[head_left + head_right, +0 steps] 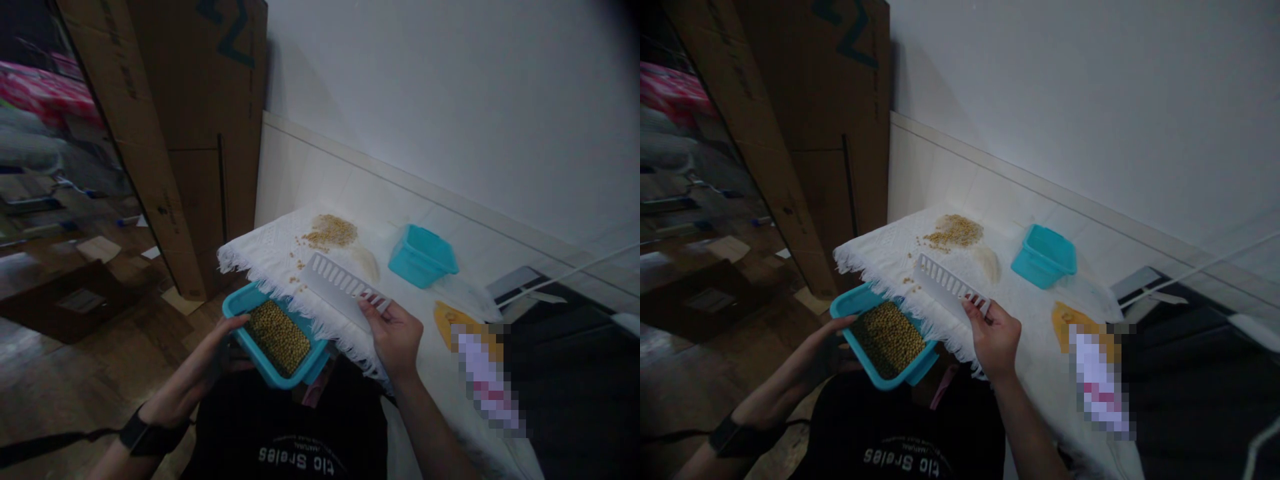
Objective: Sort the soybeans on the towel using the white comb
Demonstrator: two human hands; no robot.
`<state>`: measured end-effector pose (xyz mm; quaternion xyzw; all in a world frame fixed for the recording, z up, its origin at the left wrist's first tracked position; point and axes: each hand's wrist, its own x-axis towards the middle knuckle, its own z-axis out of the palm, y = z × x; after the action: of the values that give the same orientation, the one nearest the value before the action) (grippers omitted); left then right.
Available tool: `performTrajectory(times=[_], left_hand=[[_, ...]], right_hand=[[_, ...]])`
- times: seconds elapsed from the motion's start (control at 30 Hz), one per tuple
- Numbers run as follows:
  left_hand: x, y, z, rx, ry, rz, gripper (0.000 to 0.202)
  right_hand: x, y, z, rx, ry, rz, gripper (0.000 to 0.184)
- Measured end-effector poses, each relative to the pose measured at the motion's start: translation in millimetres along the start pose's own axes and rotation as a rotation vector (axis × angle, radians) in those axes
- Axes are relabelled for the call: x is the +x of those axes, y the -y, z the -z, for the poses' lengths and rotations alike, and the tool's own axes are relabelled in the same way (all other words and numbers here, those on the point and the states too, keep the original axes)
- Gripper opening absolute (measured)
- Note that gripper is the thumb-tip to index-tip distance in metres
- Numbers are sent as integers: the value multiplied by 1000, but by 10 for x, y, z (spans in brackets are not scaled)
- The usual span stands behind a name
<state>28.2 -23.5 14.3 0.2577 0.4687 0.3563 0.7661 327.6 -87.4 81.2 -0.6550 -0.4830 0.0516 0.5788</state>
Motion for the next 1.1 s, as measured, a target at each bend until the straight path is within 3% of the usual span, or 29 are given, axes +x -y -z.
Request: performTrajectory(times=[0.37,0.53,1.1], left_hand=[[74,39,78,-8,-24,13,64],[75,35,81,-8,-9,6,53],[-62,-58,29,-15,24,-51,56]], right_hand=[[-74,29,-1,51,19,-9,34],[-70,56,-34,28,39,14,34],[-72,155,-214,64,83,65,29]])
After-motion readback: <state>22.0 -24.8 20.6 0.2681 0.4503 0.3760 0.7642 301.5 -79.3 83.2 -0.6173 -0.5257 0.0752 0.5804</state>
